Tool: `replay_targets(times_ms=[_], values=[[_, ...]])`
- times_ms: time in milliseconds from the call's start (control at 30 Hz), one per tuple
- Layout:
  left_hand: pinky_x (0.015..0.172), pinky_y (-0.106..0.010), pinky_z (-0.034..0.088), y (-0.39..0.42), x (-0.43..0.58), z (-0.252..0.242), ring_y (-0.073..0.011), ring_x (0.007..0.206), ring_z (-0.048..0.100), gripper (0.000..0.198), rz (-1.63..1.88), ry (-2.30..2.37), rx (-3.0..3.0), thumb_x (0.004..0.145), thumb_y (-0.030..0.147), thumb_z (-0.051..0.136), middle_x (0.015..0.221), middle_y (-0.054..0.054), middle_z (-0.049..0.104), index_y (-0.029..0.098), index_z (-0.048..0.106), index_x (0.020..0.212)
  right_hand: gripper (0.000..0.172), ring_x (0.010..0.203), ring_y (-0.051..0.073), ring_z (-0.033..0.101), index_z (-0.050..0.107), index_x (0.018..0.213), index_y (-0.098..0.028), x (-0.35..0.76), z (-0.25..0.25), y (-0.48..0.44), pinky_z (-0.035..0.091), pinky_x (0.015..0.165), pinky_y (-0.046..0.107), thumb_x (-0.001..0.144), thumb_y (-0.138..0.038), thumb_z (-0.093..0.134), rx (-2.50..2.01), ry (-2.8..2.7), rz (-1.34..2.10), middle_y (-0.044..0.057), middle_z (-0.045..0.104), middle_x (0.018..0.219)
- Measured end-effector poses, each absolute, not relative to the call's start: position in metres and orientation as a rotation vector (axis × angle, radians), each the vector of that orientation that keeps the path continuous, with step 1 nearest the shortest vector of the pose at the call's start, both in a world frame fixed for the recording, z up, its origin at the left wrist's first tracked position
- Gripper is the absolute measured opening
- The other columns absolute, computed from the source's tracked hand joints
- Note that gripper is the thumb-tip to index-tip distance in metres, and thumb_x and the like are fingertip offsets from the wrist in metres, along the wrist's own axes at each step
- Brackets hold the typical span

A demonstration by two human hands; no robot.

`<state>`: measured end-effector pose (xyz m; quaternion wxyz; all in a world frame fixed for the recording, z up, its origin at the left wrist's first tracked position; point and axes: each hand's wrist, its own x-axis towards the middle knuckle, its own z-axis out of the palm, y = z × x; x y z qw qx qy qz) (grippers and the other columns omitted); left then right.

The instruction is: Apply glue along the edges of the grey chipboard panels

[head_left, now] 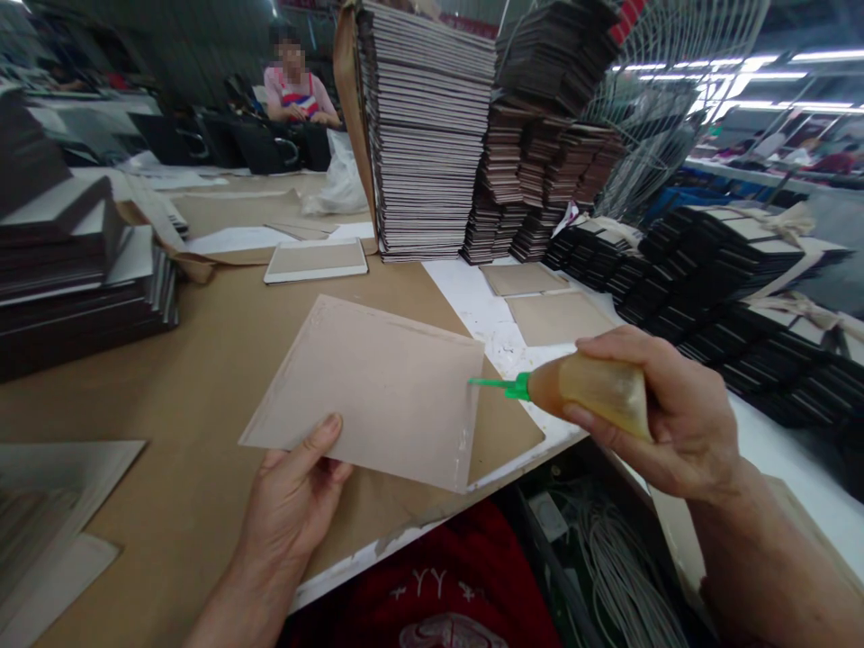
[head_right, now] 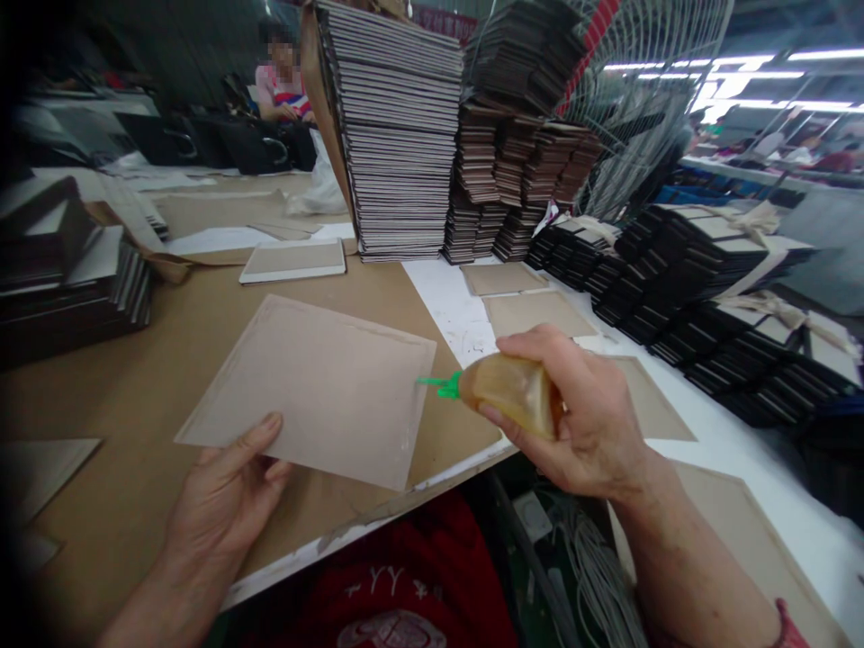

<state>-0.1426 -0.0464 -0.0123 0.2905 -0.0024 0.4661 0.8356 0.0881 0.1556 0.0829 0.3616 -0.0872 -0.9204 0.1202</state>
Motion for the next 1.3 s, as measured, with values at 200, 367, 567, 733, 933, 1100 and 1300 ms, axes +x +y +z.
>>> replay_targets(times_ms=[200,367,567,733,933,1100,1300], values=[[0.03,-0.013,0.041,-0.0493,-0.1437,-0.0156,-0.0074,0.058,0.057,0.04,2.224,1.246,0.027,0.059,0.008,0.083,0.083,0.006,0.064,0.02,0.067,0.094,0.044,0.073,0.016,0.055,0.051,0.114,-0.018,0.0891,0.0889,0.1583,0.043,0.06,0.029,0.077,-0.03,0.071,-0.211,-2.429,0.257,0.005,0.058,0.093],[0.03,-0.014,0.04,-0.0484,-0.1426,-0.0142,-0.0081,0.056,0.056,0.037,2.22,1.235,-0.003,0.057,0.008,0.084,0.078,0.006,0.062,0.02,0.065,0.086,0.046,0.076,0.017,0.057,0.051,0.117,-0.02,0.0912,0.0891,0.1599,0.044,0.062,0.03,0.077,-0.029,0.072,-0.249,-2.34,0.233,0.006,0.058,0.098],[0.031,-0.014,0.04,-0.0499,-0.1422,-0.0154,-0.0082,0.056,0.057,0.035,2.21,1.264,0.008,0.059,0.011,0.084,0.077,0.006,0.063,0.02,0.066,0.087,0.044,0.073,0.018,0.057,0.05,0.117,-0.021,0.0931,0.0922,0.1625,0.045,0.059,0.03,0.079,-0.03,0.069,-0.249,-2.422,0.24,0.006,0.059,0.095],[0.032,-0.013,0.04,-0.0497,-0.1416,-0.015,-0.0081,0.059,0.059,0.039,2.22,1.248,-0.015,0.057,0.01,0.084,0.083,0.005,0.066,0.021,0.067,0.09,0.046,0.075,0.018,0.058,0.052,0.117,-0.021,0.0949,0.0908,0.1625,0.046,0.059,0.03,0.076,-0.031,0.072,-0.305,-2.319,0.199,0.006,0.059,0.097],[0.031,-0.013,0.039,-0.0463,-0.1413,-0.0137,-0.0076,0.055,0.057,0.038,2.212,1.236,0.015,0.058,0.011,0.084,0.078,0.006,0.064,0.02,0.067,0.091,0.048,0.078,0.019,0.059,0.053,0.117,-0.022,0.0936,0.0889,0.1647,0.047,0.061,0.031,0.076,-0.032,0.074,-0.324,-2.269,0.202,0.006,0.059,0.101],[0.031,-0.013,0.04,-0.0475,-0.1413,-0.0142,-0.0085,0.058,0.059,0.041,2.224,1.248,-0.008,0.058,0.01,0.084,0.08,0.005,0.066,0.02,0.067,0.093,0.041,0.077,0.019,0.059,0.052,0.116,-0.022,0.0944,0.0891,0.1607,0.047,0.062,0.031,0.08,-0.033,0.069,-0.303,-2.41,0.235,0.006,0.06,0.097],[0.031,-0.014,0.041,-0.0493,-0.1423,-0.0169,-0.0086,0.058,0.06,0.041,2.222,1.222,0.004,0.059,0.011,0.084,0.083,0.005,0.067,0.021,0.068,0.096,0.044,0.08,0.02,0.06,0.053,0.116,-0.021,0.0956,0.0881,0.1584,0.048,0.062,0.031,0.078,-0.032,0.071,-0.328,-2.311,0.224,0.007,0.06,0.101]])
